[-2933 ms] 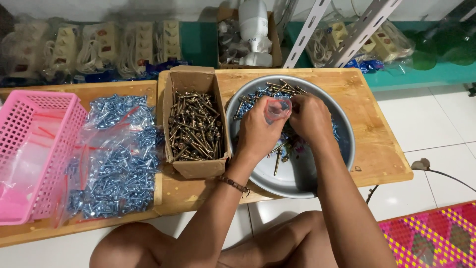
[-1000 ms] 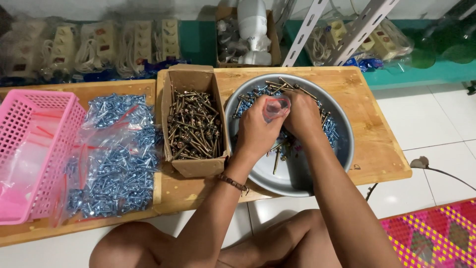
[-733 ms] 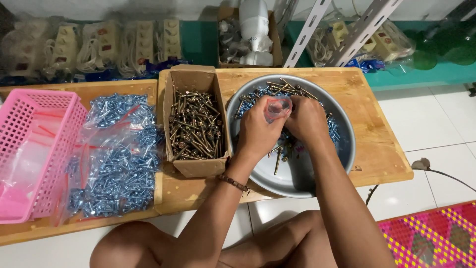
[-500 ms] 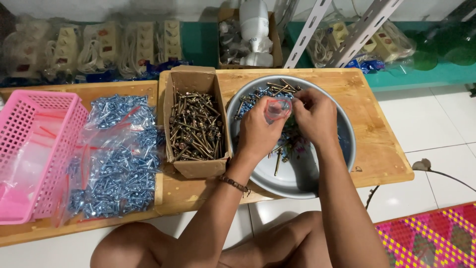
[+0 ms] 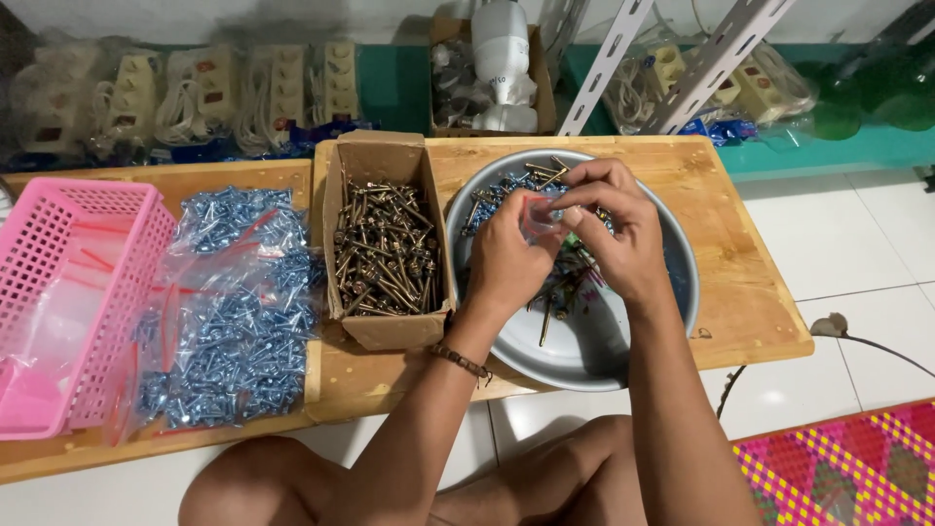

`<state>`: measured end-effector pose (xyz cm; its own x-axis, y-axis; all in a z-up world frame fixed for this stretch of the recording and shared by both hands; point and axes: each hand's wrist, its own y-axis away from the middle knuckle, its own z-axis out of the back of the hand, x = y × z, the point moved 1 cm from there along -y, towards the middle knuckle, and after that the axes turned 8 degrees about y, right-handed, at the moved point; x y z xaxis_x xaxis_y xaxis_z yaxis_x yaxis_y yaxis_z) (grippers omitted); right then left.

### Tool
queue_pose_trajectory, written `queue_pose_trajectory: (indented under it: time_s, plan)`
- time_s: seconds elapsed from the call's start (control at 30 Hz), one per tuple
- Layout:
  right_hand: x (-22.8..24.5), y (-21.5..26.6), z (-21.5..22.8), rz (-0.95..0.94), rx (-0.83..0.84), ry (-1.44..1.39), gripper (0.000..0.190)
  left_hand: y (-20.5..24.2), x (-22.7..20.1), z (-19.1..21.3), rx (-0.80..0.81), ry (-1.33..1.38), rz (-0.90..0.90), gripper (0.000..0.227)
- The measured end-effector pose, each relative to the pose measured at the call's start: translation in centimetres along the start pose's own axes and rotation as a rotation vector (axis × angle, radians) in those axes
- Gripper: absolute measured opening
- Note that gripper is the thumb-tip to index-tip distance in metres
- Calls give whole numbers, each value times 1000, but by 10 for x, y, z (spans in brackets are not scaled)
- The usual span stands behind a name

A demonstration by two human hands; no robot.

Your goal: The person sorts blue plastic fasteners and metal screws into small plastic bags by hand. The person picks up the items from a tray and a box, places them into the bags, and sets the bags aside on a wooden table.

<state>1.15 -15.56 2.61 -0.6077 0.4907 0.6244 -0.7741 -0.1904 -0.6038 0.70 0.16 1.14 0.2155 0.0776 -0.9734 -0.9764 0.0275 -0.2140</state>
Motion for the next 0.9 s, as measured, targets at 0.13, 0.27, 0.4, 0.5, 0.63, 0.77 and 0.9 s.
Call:
queue_pose_trajectory:
  time_s: [0.13,0.27,0.4,0.5,0.63,0.77,0.9]
  plan:
    - [15,-1,2,26,61,27,23,-1,10,-1,4,-11,-12,26]
    - [28,-5,5,-82,99,135,6,-3,4,0,-12,-9,56,27]
    - [39,1,9,-284,86,195,8,-1,3,-2,64,32,65,40]
    - [16,14,14,-355,35,248,8,-1,9,-7,103,145,41,39]
    - [24,19,15,-361,-28,257,7,-1,14,-6,57,195,-29,28]
    - [28,24,24,-212,-125,152,15,2,14,-11,-12,206,-157,17]
    - [59,22,40,-272,-136,35,24,20,-41,-1,7,136,-281,12]
